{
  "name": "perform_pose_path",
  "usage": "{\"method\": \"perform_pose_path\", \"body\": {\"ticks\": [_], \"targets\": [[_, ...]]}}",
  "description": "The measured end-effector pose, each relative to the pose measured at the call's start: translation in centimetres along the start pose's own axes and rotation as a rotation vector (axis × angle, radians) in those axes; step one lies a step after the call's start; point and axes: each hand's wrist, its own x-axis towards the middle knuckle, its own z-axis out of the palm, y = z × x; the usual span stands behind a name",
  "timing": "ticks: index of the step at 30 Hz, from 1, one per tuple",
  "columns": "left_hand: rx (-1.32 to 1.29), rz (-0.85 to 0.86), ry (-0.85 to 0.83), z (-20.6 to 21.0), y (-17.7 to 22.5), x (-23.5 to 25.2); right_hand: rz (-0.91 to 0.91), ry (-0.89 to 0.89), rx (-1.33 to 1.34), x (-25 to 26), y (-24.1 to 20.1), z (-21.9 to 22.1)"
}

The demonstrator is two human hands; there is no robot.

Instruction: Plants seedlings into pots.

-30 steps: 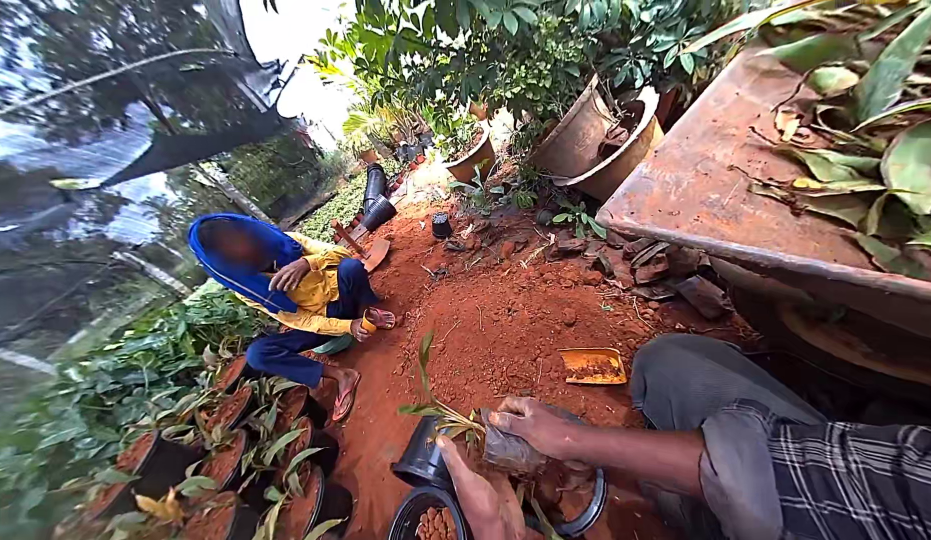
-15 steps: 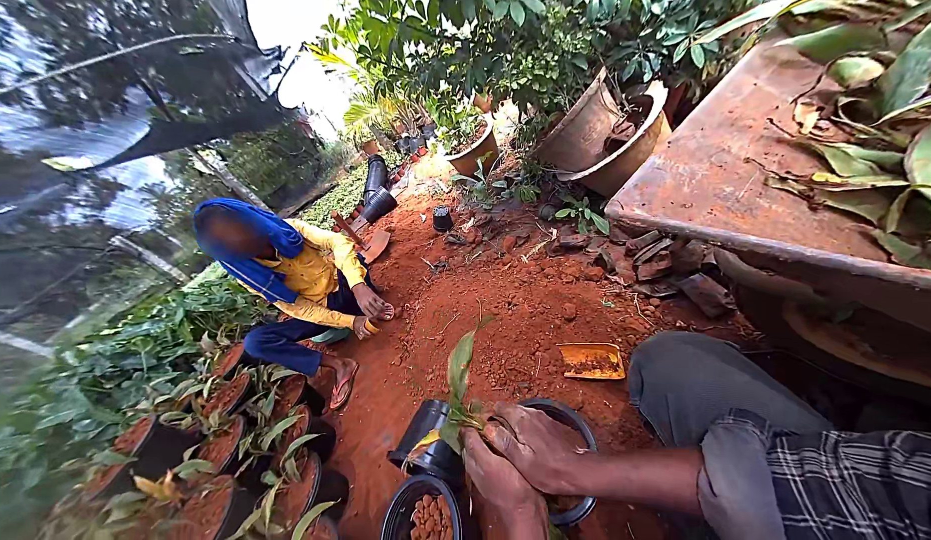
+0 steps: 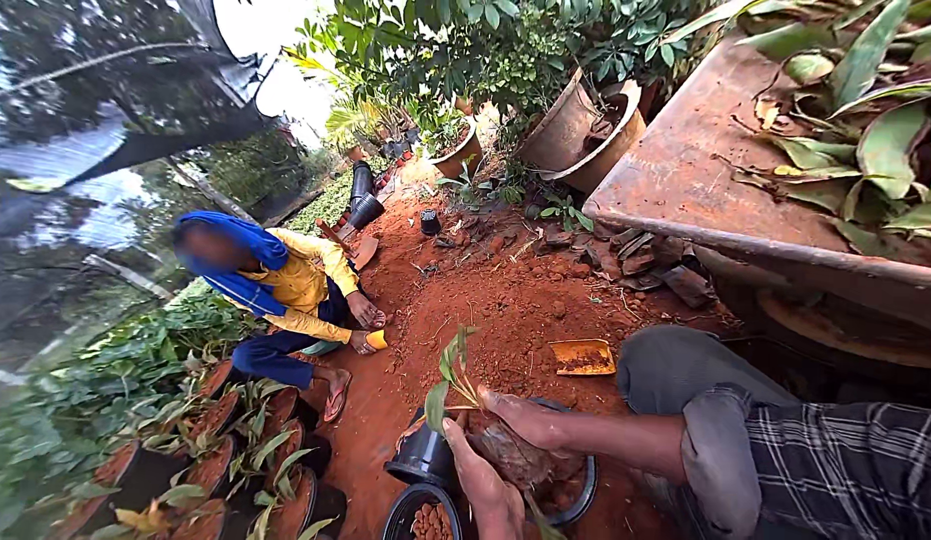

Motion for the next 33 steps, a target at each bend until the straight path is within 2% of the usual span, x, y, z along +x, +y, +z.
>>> {"method": "perform_pose_path", "body": {"ticks": [3,8,13,16,18,21,27,33], "targets": [[-0.047,-0.082,-0.021,-0.4,-0.2,0.2,0.002,-0.023,0.121,-0.7,0.5,0.0],[-0.156,-0.101,-0.007,-0.6,-0.4,0.2,-0.106,-0.036,-0.147,-1.1,1.1,0.0],[-0.32,-0.177,0.027,-0.8,0.2,0.5,-0.16,-0.095,-0.214,-0.4,0.8,-0.7],[-0.379,-0.185,0.101,-0.8,0.4,0.6,-0.14,-0.054,-0.28,-0.2,0.0,-0.8],[-0.364,-0.165,0.148,-0.8,0.3,0.7,-0.122,0.016,-0.346,-0.3,-0.4,-0.8],[-0.283,-0.14,0.19,-0.9,-0.4,1.0,-0.199,0.084,-0.499,-0.4,-0.6,-1.2],[-0.21,-0.122,0.175,-1.1,-1.0,1.1,-0.391,0.037,-0.598,-0.3,-0.8,-2.1],[-0.166,-0.115,0.108,-1.1,-1.1,1.3,-0.306,0.116,-0.477,-0.2,-0.9,-2.3]]}}
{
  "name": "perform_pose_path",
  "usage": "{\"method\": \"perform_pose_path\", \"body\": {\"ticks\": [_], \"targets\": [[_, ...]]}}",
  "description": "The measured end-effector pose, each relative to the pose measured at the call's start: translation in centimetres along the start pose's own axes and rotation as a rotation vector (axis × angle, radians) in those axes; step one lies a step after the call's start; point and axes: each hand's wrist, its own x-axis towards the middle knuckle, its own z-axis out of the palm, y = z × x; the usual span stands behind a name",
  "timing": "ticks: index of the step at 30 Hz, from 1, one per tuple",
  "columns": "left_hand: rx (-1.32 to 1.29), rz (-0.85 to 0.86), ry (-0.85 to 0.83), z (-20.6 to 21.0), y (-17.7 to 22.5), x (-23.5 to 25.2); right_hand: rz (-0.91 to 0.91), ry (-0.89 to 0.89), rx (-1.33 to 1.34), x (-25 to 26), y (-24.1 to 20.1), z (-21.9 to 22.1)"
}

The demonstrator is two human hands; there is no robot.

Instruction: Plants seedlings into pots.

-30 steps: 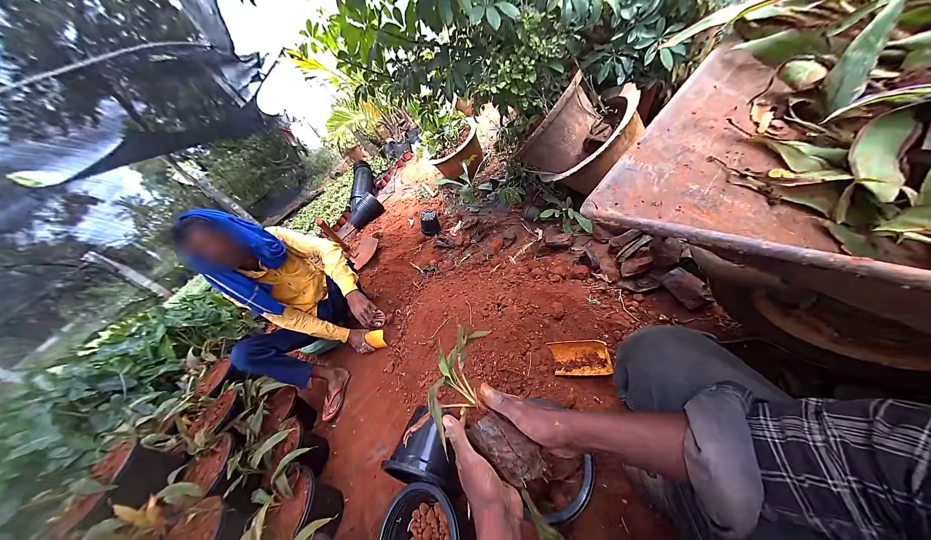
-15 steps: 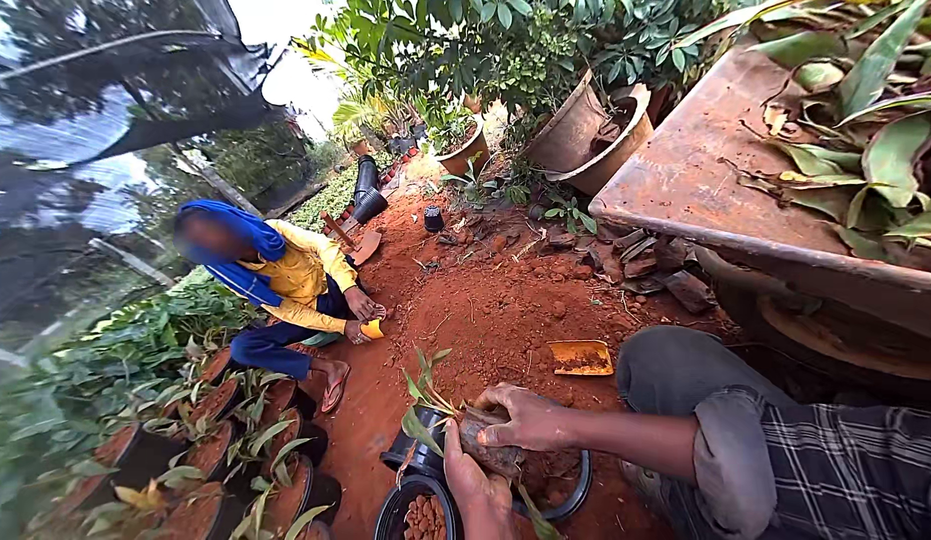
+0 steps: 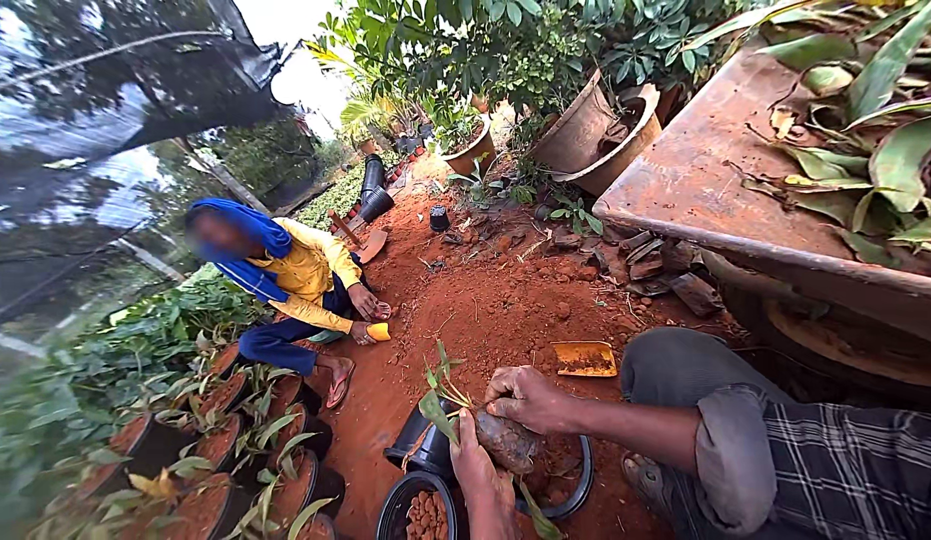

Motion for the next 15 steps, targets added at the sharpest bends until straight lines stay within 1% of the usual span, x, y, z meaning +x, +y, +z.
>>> {"method": "perform_pose_path", "body": {"ticks": [2,4,6,7,9,10,11,13,15], "targets": [[0.013,-0.003,-0.05,-0.1,0.0,0.1,0.043,0.028,0.056,0.0,-0.2,-0.1],[0.089,0.045,-0.1,-0.5,-0.1,0.1,0.067,0.057,0.077,0.0,-0.3,-0.4],[0.258,0.211,-0.105,-0.9,-0.2,0.2,0.063,0.077,0.07,0.1,-0.2,-0.6],[0.396,0.344,-0.099,-1.2,-0.1,0.2,0.054,0.084,0.059,0.2,-0.2,-0.6],[0.692,0.647,-0.033,-1.5,0.2,0.1,0.038,0.091,0.031,0.3,0.0,-0.7],[0.802,0.791,0.008,-1.5,0.3,0.0,0.027,0.094,0.021,0.3,0.0,-0.7],[0.872,0.894,0.028,-1.5,0.4,-0.1,0.014,0.094,0.011,0.4,0.1,-0.8],[0.97,0.968,0.006,-1.7,0.5,-0.2,-0.024,0.083,-0.016,0.4,0.1,-0.8],[1.005,0.947,-0.059,-1.8,0.5,-0.2,-0.055,0.061,-0.055,0.3,0.1,-0.8]]}}
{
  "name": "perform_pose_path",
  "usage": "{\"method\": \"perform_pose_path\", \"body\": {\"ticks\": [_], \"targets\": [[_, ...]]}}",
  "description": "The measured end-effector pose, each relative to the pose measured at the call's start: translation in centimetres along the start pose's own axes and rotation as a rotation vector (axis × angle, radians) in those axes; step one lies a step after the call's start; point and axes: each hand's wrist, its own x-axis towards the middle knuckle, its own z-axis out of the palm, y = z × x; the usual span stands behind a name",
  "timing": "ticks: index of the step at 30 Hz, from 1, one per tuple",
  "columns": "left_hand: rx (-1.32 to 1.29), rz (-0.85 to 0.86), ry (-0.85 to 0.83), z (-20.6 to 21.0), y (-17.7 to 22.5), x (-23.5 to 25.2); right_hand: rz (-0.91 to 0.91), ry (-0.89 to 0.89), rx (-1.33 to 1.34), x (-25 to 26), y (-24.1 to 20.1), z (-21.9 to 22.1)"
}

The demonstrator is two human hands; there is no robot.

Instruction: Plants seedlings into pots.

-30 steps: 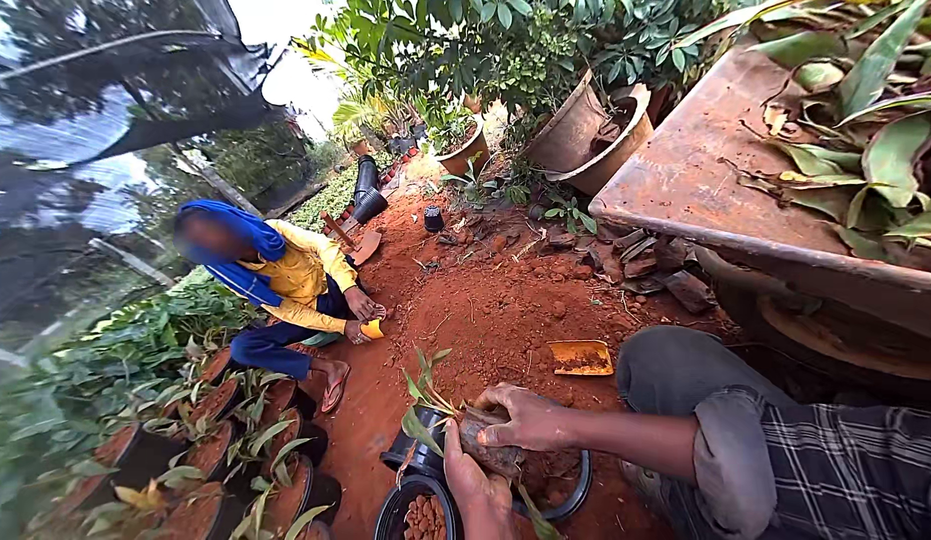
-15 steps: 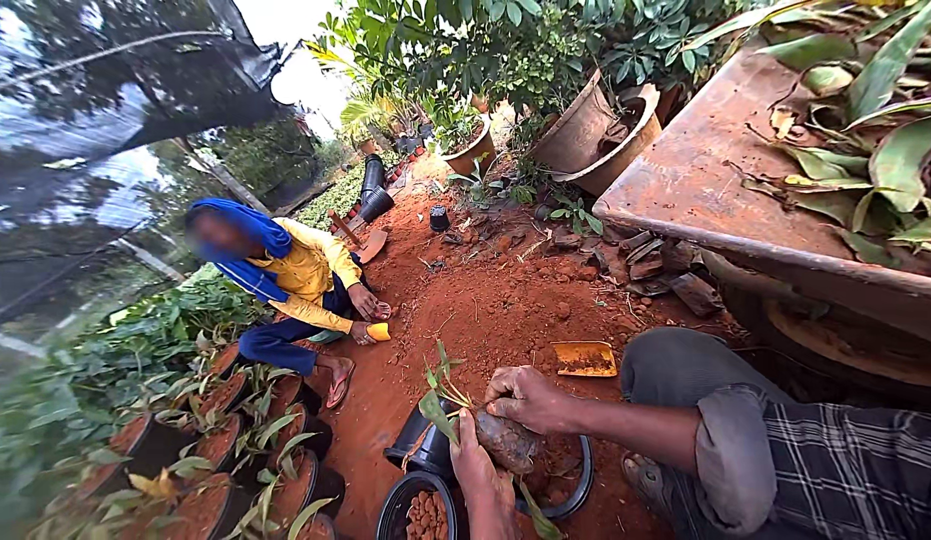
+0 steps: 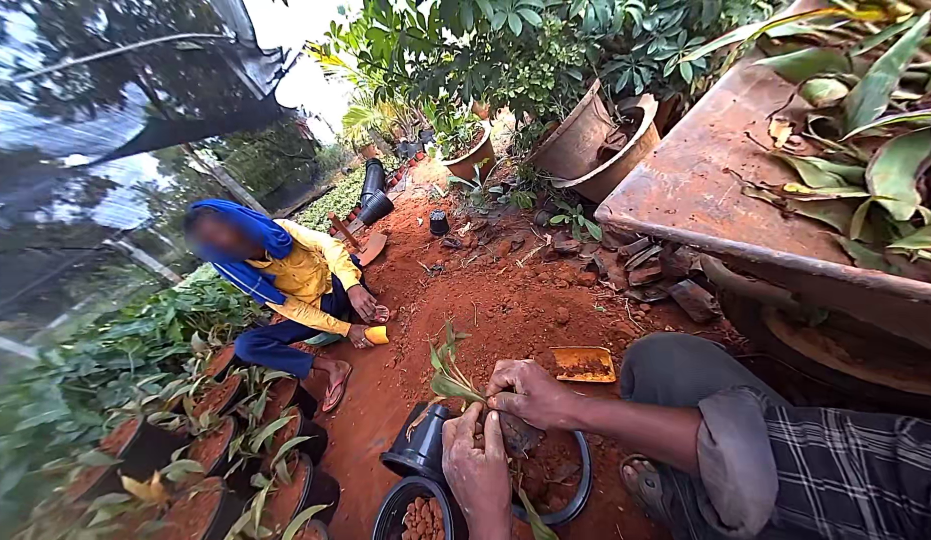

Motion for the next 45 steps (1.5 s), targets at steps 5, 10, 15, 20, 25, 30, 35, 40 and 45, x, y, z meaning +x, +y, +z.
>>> {"method": "perform_pose_path", "body": {"ticks": [5,10,15,20,25,30,35,40,45], "targets": [[0.0,-0.068,-0.152,-0.5,0.3,0.4,-0.018,-0.017,-0.036,-0.1,0.2,0.4],[-0.029,-0.144,-0.289,-0.8,0.6,1.3,0.167,0.054,0.042,0.3,0.0,0.8],[-0.358,-0.248,-0.36,-0.7,0.8,-0.3,0.474,0.437,0.321,3.1,3.3,-1.3],[-0.703,-0.476,-0.158,1.0,0.7,0.0,0.377,0.349,0.449,2.4,2.7,-0.7],[-0.827,-0.717,0.07,1.4,1.3,0.3,0.296,0.325,0.548,2.0,1.7,-0.6],[-1.093,-0.898,-0.093,2.0,1.2,-0.5,0.245,0.286,0.571,1.7,1.2,-0.3],[-1.274,-1.041,-0.031,2.0,2.0,0.0,0.178,0.097,0.307,1.0,0.7,-0.1],[-1.287,-1.084,0.021,2.1,1.6,-0.3,0.17,0.02,0.222,0.7,0.4,0.0],[-1.251,-1.092,0.061,2.2,1.5,-0.3,0.165,0.009,0.174,0.7,0.2,0.3]]}}
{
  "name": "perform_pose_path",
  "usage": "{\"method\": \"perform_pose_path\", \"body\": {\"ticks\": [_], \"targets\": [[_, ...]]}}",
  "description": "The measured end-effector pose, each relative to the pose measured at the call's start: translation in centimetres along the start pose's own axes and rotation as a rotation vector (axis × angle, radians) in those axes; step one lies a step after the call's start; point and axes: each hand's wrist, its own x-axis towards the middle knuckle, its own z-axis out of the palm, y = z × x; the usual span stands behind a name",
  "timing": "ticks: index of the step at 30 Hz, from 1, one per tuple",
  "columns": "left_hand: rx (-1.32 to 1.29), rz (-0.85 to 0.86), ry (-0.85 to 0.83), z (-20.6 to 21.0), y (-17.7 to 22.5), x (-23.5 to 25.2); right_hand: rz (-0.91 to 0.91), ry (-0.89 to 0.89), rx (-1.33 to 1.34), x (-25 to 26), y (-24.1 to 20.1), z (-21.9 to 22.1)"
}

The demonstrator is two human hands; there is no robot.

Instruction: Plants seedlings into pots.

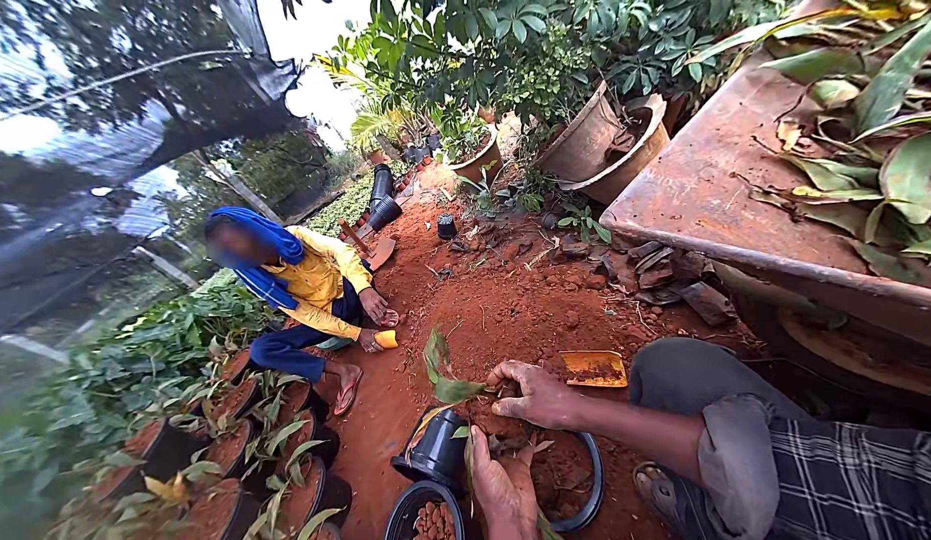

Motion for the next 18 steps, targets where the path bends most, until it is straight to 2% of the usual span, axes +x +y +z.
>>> {"method": "perform_pose_path", "body": {"ticks": [9,15,18], "targets": [[-0.016,-0.011,0.089,-0.1,-0.2,0.7,0.078,0.009,-0.078,-0.2,0.3,0.3],[-0.183,0.057,0.013,0.0,0.2,0.1,0.171,0.1,-0.079,0.4,0.3,0.4],[-0.234,0.098,-0.057,-0.8,-0.2,-0.2,0.166,0.096,-0.163,0.3,0.0,0.2]]}}
